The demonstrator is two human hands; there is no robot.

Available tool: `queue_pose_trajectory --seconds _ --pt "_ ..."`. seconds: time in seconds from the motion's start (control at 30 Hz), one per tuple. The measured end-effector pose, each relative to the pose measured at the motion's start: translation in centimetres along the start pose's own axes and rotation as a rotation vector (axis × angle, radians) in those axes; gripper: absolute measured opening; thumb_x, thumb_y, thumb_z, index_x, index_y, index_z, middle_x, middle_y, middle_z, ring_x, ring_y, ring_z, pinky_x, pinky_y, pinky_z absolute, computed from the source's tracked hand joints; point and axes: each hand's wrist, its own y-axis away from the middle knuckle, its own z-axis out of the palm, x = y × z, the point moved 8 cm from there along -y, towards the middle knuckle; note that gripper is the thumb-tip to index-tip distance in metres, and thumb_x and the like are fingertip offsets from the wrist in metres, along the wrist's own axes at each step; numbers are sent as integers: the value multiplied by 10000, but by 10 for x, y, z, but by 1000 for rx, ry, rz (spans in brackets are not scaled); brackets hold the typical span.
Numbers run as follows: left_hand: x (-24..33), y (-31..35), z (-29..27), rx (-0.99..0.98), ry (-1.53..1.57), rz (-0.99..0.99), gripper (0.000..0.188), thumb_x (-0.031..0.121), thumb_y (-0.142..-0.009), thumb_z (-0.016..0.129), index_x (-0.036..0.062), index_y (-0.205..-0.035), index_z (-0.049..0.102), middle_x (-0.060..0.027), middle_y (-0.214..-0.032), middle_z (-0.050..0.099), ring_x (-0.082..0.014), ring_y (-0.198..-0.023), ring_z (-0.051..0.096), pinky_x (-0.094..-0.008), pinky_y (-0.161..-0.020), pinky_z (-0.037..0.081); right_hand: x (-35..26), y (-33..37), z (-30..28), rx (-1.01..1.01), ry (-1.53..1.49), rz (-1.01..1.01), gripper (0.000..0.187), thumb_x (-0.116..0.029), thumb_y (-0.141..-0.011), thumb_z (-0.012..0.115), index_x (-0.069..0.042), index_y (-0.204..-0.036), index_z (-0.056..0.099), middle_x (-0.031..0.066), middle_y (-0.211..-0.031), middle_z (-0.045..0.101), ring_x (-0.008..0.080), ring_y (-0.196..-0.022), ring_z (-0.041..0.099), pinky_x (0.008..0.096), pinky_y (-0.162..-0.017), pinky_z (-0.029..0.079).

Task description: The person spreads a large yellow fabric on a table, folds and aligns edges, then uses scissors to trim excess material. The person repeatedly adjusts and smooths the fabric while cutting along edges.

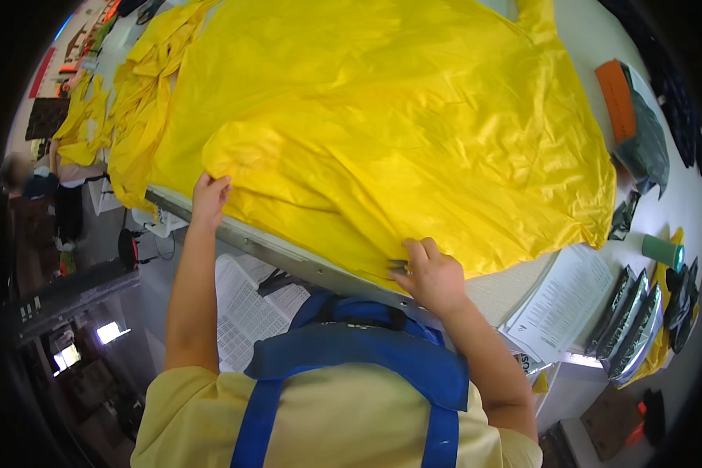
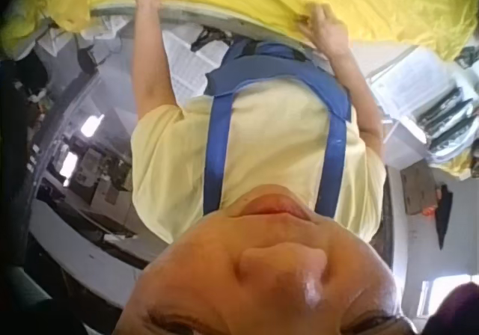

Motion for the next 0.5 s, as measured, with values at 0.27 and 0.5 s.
queue_pose_trajectory --seconds 0.27,0.5 --pt "65 38 -22 -117 20 457 426 -92 -706 649 32 -1110 593 -50 -1132 567 -208 -1008 567 -280 -871 454 -4 11 36 -96 76 -11 329 -108 -739 649 -104 -1063 594 102 -876 592 253 -672 607 337 -609 504" --pt "141 198 57 -324 -274 1260 112 -60 -684 605 14 -761 571 -184 -1207 488 -329 -1082 530 -376 -956 435 -142 -50 -37 265 -1026 51 541 -233 -745 743 9 -1156 488 42 -975 536 96 -660 449 209 -569 375"
